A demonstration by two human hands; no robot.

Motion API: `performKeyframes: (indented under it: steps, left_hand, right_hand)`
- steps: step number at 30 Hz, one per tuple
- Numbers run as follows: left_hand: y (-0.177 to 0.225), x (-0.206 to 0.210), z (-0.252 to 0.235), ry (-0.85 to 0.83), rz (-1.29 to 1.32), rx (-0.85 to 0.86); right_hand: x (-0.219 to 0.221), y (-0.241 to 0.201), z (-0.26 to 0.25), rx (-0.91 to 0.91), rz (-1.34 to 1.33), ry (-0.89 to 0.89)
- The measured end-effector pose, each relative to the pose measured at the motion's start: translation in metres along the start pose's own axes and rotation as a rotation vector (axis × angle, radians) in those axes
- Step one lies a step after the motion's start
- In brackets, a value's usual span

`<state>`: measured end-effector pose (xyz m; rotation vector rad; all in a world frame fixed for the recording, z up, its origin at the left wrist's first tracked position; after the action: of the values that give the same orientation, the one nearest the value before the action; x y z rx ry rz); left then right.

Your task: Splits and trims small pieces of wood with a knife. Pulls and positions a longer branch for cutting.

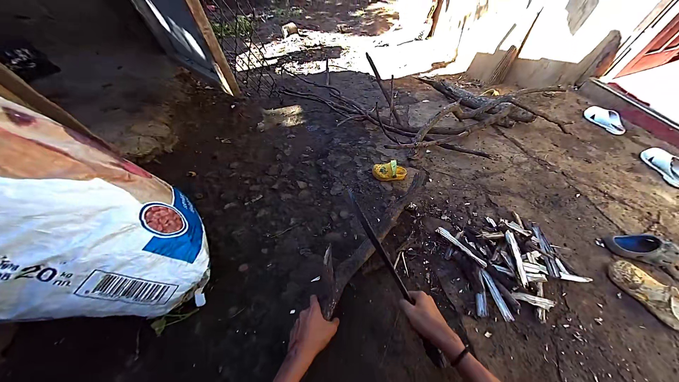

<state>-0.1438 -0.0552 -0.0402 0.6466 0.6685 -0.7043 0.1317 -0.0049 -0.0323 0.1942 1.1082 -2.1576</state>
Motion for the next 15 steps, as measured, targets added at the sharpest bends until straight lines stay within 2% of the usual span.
performKeyframes:
  steps: [2,6,9,12,15]
  left_hand:
    - [0.0,-0.002,-0.001,-0.057,0.068,-0.006]
    - [-0.001,-0.01,-0.003,-0.166,0.116,0.014]
    - [-0.004,-0.022,-0.008,-0.208,0.164,0.053]
    - [-0.006,-0.015,-0.006,-0.261,0.193,0.052]
    - [-0.006,-0.012,-0.007,-0.274,0.157,-0.014]
  right_hand:
    - [0.005,-0.005,0.0,-0.018,0.018,0.025]
    - [0.018,-0.002,-0.015,0.113,0.047,-0.069]
    - [0.011,-0.006,-0.01,0.043,0.001,-0.065]
    - [0.01,0.001,-0.007,0.03,0.003,-0.002]
    - [0.018,0.007,-0.02,0.136,0.015,-0.021]
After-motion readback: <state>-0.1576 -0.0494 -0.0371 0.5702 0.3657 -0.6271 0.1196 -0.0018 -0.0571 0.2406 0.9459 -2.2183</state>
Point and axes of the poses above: each hand's wrist, its own z-axis away from the middle knuckle, its own x-axis out of the palm, y = z × x, the point moved 7 cm from there along -z, towards the middle knuckle, and after that the axes turned 3 degrees about -y, right-handed, at the moved point
